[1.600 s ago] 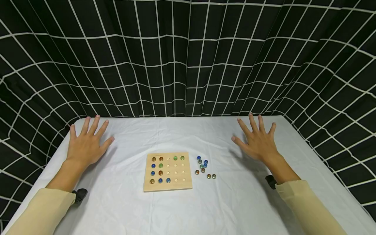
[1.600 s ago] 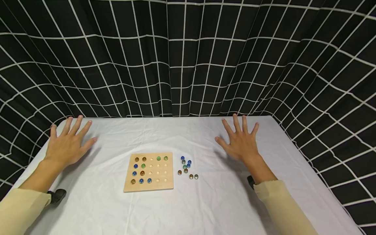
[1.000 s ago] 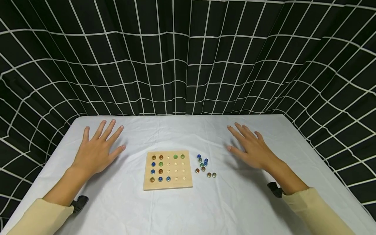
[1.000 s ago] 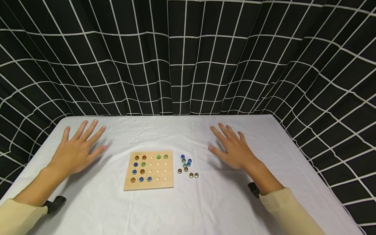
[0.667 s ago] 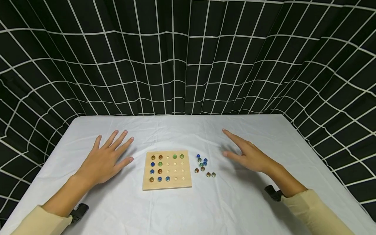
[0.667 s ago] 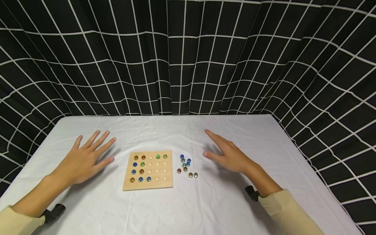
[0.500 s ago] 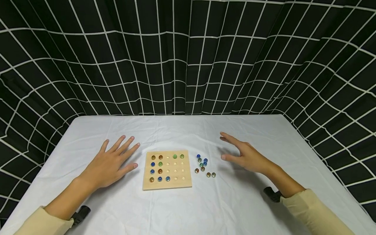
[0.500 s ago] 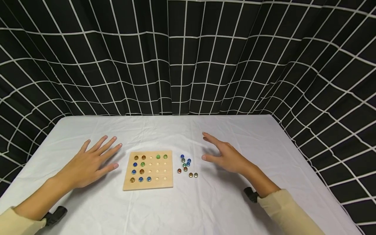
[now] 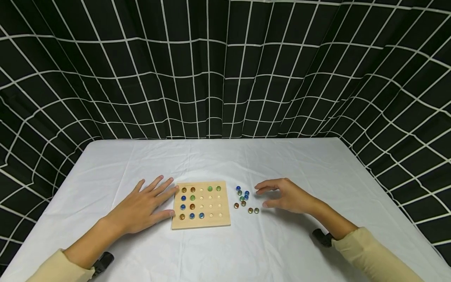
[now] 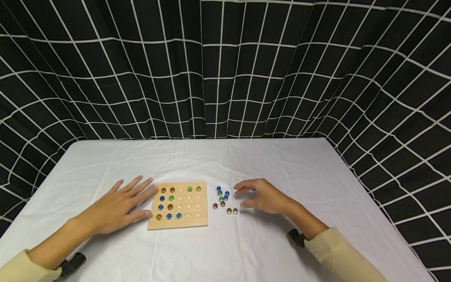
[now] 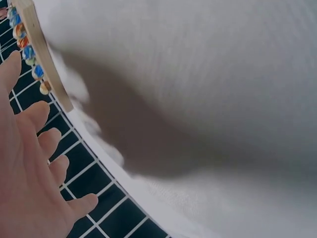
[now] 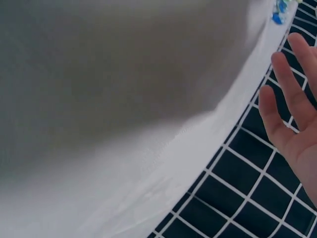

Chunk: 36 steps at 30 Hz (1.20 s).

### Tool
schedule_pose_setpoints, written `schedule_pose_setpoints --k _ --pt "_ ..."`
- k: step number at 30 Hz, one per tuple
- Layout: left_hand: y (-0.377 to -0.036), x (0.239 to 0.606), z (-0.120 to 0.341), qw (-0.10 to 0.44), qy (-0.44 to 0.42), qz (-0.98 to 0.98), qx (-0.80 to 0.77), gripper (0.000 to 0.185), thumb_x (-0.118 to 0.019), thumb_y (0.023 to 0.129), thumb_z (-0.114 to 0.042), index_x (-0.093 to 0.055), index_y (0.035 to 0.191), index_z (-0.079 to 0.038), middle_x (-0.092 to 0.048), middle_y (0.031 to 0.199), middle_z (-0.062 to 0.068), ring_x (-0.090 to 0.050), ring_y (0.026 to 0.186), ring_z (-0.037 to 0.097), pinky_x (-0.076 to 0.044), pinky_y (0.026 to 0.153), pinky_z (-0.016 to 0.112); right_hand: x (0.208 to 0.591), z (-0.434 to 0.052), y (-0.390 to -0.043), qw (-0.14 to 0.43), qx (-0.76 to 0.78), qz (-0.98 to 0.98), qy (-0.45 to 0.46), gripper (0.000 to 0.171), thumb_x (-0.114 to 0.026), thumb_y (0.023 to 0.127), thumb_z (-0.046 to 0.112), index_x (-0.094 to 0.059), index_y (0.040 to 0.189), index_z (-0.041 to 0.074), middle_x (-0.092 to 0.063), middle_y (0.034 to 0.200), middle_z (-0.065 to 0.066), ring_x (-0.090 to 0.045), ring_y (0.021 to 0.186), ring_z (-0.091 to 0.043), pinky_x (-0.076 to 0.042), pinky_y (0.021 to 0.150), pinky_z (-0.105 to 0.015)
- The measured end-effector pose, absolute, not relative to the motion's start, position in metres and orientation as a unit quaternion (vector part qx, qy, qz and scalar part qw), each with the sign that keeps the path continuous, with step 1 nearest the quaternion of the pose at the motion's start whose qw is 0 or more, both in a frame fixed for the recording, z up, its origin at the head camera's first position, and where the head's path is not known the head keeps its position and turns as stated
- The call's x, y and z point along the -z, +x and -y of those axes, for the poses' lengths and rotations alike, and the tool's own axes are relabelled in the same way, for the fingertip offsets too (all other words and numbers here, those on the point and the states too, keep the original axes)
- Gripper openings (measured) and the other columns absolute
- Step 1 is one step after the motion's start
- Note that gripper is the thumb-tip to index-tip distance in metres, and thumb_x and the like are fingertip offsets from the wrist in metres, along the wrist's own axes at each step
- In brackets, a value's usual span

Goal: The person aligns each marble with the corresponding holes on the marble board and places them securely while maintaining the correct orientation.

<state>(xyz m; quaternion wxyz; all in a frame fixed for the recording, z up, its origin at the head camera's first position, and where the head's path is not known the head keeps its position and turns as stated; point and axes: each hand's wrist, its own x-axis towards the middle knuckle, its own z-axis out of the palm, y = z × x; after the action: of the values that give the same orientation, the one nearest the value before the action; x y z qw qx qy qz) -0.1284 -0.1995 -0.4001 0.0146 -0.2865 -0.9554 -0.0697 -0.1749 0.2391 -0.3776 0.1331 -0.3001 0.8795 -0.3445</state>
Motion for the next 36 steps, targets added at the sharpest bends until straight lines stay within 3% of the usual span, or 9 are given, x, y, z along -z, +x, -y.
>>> schedule_pose_setpoints --k 6,17,28,36 --pt "-0.126 0.402 0.196 -0.006 -0.285 0.955 0.076 0.073 -0.043 0.097 -0.067 -0.041 0.154 -0.022 -0.032 0.161 0.004 -0.024 0.149 0.033 -0.020 0.113 0.067 0.384 -0.235 -0.172 0.165 0.347 -0.867 -0.318 0.046 -0.083 0.081 0.011 -0.067 0.124 0.007 -0.075 0.107 0.003 -0.063 0.116 -0.023 -0.045 0.101 -0.047" --pt "-0.127 0.405 0.194 -0.024 -0.279 0.956 0.086 0.079 -0.041 0.094 -0.073 -0.040 0.154 -0.022 -0.032 0.161 0.002 -0.023 0.149 0.031 -0.019 0.114 0.066 0.388 -0.229 -0.170 0.173 0.342 -0.864 -0.326 0.042 -0.083 0.081 0.008 -0.069 0.120 0.008 -0.075 0.104 0.006 -0.065 0.112 -0.017 -0.044 0.103 -0.044" --pt "-0.129 0.405 0.194 -0.043 -0.280 0.956 0.080 0.088 -0.039 0.090 -0.078 -0.038 0.155 -0.019 -0.033 0.161 -0.001 -0.025 0.149 0.030 -0.021 0.113 0.065 0.392 -0.228 -0.167 0.155 0.317 -0.875 -0.330 0.039 -0.082 0.080 0.005 -0.071 0.117 0.008 -0.075 0.099 0.011 -0.065 0.110 -0.018 -0.045 0.101 -0.049" --pt "-0.130 0.402 0.194 -0.041 -0.280 0.956 0.079 0.089 -0.040 0.089 -0.079 -0.039 0.155 -0.020 -0.034 0.160 -0.001 -0.025 0.149 0.031 -0.021 0.112 0.066 0.393 -0.226 -0.165 0.141 0.313 -0.876 -0.339 0.034 -0.081 0.081 0.002 -0.072 0.114 0.007 -0.074 0.098 0.010 -0.067 0.103 -0.013 -0.048 0.097 -0.046"
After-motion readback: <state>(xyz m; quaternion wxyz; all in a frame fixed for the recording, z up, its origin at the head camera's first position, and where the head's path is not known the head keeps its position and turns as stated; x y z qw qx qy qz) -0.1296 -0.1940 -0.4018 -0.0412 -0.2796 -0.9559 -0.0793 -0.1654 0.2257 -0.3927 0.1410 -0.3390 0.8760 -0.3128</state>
